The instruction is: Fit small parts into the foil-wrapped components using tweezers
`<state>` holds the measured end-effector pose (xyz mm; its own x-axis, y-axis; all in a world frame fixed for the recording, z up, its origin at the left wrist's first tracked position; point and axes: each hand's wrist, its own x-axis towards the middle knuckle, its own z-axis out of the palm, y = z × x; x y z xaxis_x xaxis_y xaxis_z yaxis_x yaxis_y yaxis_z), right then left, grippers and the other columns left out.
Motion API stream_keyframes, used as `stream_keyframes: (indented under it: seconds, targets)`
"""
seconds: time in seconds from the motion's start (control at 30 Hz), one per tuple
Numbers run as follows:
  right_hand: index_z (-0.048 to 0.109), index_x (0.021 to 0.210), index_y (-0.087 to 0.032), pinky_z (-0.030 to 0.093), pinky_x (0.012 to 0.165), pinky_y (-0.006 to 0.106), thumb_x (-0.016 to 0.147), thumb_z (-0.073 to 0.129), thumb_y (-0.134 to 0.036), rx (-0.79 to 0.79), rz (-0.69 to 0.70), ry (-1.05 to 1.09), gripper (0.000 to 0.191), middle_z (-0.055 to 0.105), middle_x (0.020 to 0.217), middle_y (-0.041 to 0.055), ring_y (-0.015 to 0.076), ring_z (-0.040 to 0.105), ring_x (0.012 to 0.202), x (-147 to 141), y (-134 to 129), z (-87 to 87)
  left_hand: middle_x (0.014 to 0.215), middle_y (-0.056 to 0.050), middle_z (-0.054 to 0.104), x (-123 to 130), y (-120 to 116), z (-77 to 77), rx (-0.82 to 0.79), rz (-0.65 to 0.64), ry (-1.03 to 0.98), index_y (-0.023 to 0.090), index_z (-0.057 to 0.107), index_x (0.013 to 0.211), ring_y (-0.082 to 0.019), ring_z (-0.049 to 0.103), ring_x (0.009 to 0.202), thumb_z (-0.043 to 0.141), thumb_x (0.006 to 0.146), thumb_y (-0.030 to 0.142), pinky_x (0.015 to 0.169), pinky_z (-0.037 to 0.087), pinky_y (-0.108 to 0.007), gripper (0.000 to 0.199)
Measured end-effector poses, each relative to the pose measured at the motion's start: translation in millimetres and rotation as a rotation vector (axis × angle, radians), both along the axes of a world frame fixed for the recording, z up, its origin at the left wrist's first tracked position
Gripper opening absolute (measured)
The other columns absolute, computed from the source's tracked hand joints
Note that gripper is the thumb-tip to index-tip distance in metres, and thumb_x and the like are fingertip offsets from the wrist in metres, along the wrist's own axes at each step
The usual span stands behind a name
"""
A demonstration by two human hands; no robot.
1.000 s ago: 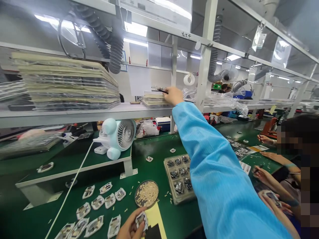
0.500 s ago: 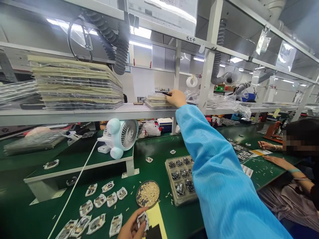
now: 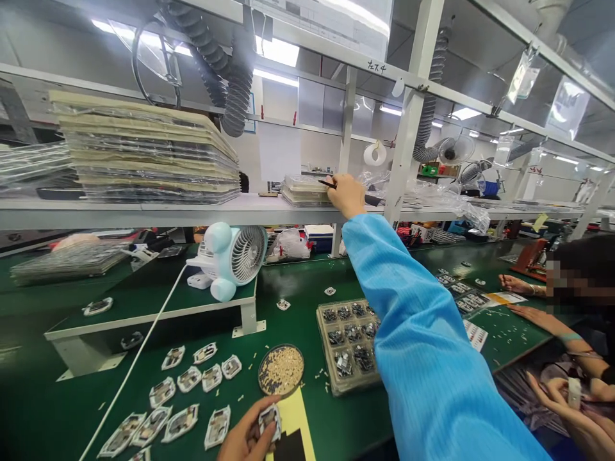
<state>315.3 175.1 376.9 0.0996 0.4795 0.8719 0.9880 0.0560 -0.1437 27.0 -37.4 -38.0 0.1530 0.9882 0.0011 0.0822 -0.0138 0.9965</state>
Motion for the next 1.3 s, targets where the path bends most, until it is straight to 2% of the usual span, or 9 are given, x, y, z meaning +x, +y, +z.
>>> stream_keyframes:
  seconds: [0.2, 0.37, 0.47, 0.63, 0.73, 0.83, 0.97, 1.17, 1.3]
  targets:
    - [0.075, 0.106, -0.02, 0.049, 0.087, 0.045, 0.103, 0.039, -0.04, 0.039, -0.002, 0.001, 0.041, 0.071, 0.112, 0.0163, 0.0334, 0.065, 0.102, -4.8, 8.6, -10.5, 0.083, -0.007, 0.069, 1.7, -7.1, 18.7, -0.027, 0.011, -0.006, 0.016, 0.075, 0.116, -0.017, 0.059, 0.065, 0.073, 0.069, 0.074, 0.064, 0.055, -0.026, 0.075]
    - [0.075, 0.098, -0.019, 0.051, 0.09, 0.049, 0.101, 0.044, -0.036, -0.005, 0.063, 0.025, 0.035, 0.07, 0.107, 0.0165, 0.0346, 0.065, 0.102, -1.0, 14.7, -9.2, 0.083, -0.007, 0.069, 1.0, -4.0, 7.8, -0.008, 0.021, -0.031, 0.015, 0.073, 0.12, -0.019, 0.062, 0.072, 0.071, 0.075, 0.072, 0.066, 0.056, -0.026, 0.073]
    - [0.073, 0.107, -0.02, 0.052, 0.09, 0.05, 0.099, 0.05, -0.041, 0.108, 0.172, 0.066, 0.032, 0.066, 0.118, 0.0158, 0.0334, 0.065, 0.103, 2.8, 0.0, -24.5, 0.081, -0.006, 0.068, -2.4, -3.7, 5.5, -0.033, -0.031, -0.015, 0.014, 0.07, 0.125, -0.021, 0.064, 0.077, 0.07, 0.079, 0.067, 0.07, 0.057, -0.028, 0.07]
    - [0.067, 0.094, -0.023, 0.052, 0.09, 0.043, 0.103, 0.045, -0.039, 0.217, 0.33, 0.185, 0.029, 0.068, 0.102, 0.0095, 0.0258, 0.066, 0.098, 10.2, -59.3, -115.4, 0.103, -0.008, 0.071, -4.9, -6.6, 18.6, -0.041, 0.039, -0.079, 0.017, 0.065, 0.117, -0.022, 0.07, 0.086, 0.074, 0.08, 0.05, 0.077, 0.06, -0.032, 0.05]
    - [0.068, 0.083, -0.024, 0.053, 0.077, 0.039, 0.096, 0.055, -0.033, -0.035, 0.342, 0.243, 0.02, 0.072, 0.089, 0.0044, 0.022, 0.067, 0.081, 13.7, -96.0, -194.6, 0.1, -0.007, 0.07, -5.4, -4.9, 20.4, -0.052, 0.088, -0.092, 0.019, 0.057, 0.108, -0.021, 0.07, 0.08, 0.072, 0.079, 0.036, 0.061, 0.057, -0.026, 0.036]
    - [0.074, 0.087, -0.026, 0.054, 0.077, 0.039, 0.084, 0.067, -0.026, -0.386, 0.297, 0.311, 0.007, 0.076, 0.09, 0.0022, 0.0248, 0.07, 0.086, 20.9, -125.0, -267.0, 0.099, -0.006, 0.071, -10.4, -4.7, 19.9, -0.095, 0.038, -0.07, 0.02, 0.055, 0.109, -0.022, 0.07, 0.08, 0.069, 0.08, 0.032, 0.059, 0.055, -0.027, 0.035]
    - [0.078, 0.092, -0.028, 0.055, 0.078, 0.039, 0.081, 0.068, -0.023, -0.69, 0.264, 0.241, 0.016, 0.076, 0.094, 0.0037, 0.0265, 0.071, 0.089, 30.1, -145.3, -321.0, 0.095, -0.006, 0.075, -20.0, -0.1, 39.7, -0.082, -0.155, 0.141, 0.02, 0.069, 0.111, -0.021, 0.068, 0.078, 0.072, 0.081, 0.035, 0.068, 0.054, -0.027, 0.034]
    - [0.081, 0.103, -0.03, 0.053, 0.076, 0.038, 0.084, 0.075, -0.041, -0.882, 0.263, 0.153, 0.023, 0.076, 0.095, 0.0069, 0.0275, 0.071, 0.086, 33.0, -130.5, -320.2, 0.085, -0.005, 0.075, -8.9, 52.9, 89.8, 0.118, -0.297, 0.297, 0.018, 0.076, 0.089, -0.021, 0.068, 0.076, 0.075, 0.078, 0.029, 0.067, 0.051, -0.026, 0.016]
    - [0.078, 0.088, -0.027, 0.053, 0.079, 0.038, 0.078, 0.08, -0.034, -0.868, 0.34, 0.217, 0.012, 0.076, 0.091, 0.0043, 0.0258, 0.07, 0.085, 36.4, -123.2, -312.9, 0.078, -0.003, 0.07, 4.7, 85.6, 86.4, -0.024, -0.241, 0.066, 0.014, 0.067, 0.091, -0.017, 0.068, 0.067, 0.078, 0.076, 0.037, 0.062, 0.055, -0.026, 0.029]
